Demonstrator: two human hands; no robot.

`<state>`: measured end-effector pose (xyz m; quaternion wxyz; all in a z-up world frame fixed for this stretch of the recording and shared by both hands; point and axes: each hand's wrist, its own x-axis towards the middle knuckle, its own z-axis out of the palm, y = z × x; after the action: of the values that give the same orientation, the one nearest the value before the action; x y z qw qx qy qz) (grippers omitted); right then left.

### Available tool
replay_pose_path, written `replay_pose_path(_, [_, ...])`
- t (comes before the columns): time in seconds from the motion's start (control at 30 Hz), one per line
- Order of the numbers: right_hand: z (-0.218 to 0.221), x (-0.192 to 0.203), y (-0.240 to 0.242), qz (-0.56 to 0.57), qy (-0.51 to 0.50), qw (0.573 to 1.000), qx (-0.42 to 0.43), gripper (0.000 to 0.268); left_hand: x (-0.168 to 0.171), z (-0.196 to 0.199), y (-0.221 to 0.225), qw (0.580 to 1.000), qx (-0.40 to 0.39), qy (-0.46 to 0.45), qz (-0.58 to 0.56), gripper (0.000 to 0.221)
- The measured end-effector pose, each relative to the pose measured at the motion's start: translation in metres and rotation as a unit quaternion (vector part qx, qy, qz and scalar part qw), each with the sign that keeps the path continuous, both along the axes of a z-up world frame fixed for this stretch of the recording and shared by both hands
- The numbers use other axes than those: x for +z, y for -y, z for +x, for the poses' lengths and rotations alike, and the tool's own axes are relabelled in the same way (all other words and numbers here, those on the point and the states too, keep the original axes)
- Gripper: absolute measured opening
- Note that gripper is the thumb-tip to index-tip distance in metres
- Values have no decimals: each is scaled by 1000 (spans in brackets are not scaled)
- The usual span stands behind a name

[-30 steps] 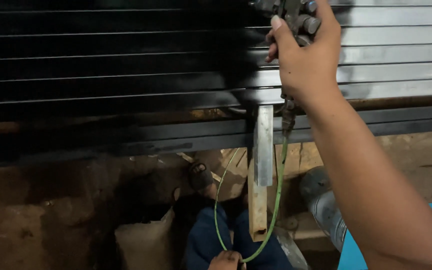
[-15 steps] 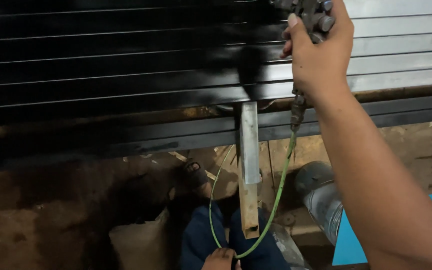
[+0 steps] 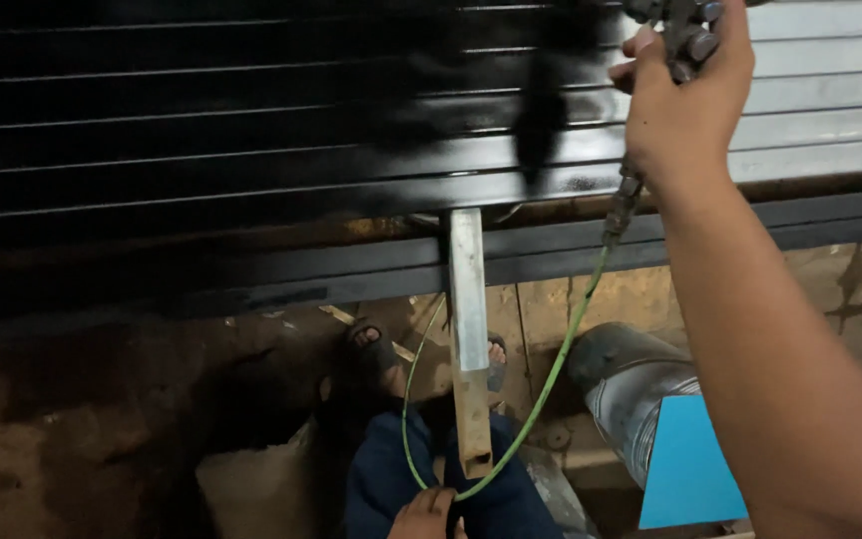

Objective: Spray painting a series of metal bars with black paint using a pneumatic spray gun.

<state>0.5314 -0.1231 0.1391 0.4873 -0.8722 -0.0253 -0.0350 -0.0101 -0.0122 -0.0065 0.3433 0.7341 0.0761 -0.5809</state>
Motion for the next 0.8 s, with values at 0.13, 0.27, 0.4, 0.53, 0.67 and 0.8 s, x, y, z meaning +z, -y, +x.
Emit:
replay_pose_path(0.13, [16, -8, 16, -11, 24, 1000, -11, 16, 0, 6, 3, 999, -8, -31, 2, 47])
replay_pose_path(0.27, [16, -1, 15, 10, -20, 1000, -18, 12, 3, 2, 9, 1000, 8, 1, 15, 43])
replay_pose_path(0.4, [8, 13, 4, -4, -30, 1000, -3, 14, -4, -3, 12, 999, 0, 30, 16, 38])
replay_pose_path(0.53, [15, 4, 1, 22, -45, 998, -30, 11, -1, 6, 9, 1000, 6, -1, -9, 42])
replay_pose_path(0.67, [21, -20, 3, 43, -27, 999, -19, 18, 7, 16, 6, 999, -12, -31, -20, 42])
replay_pose_path(0.8, [12, -2, -17, 43, -18, 998, 30, 14, 1, 5, 16, 1000, -14, -14, 2, 33])
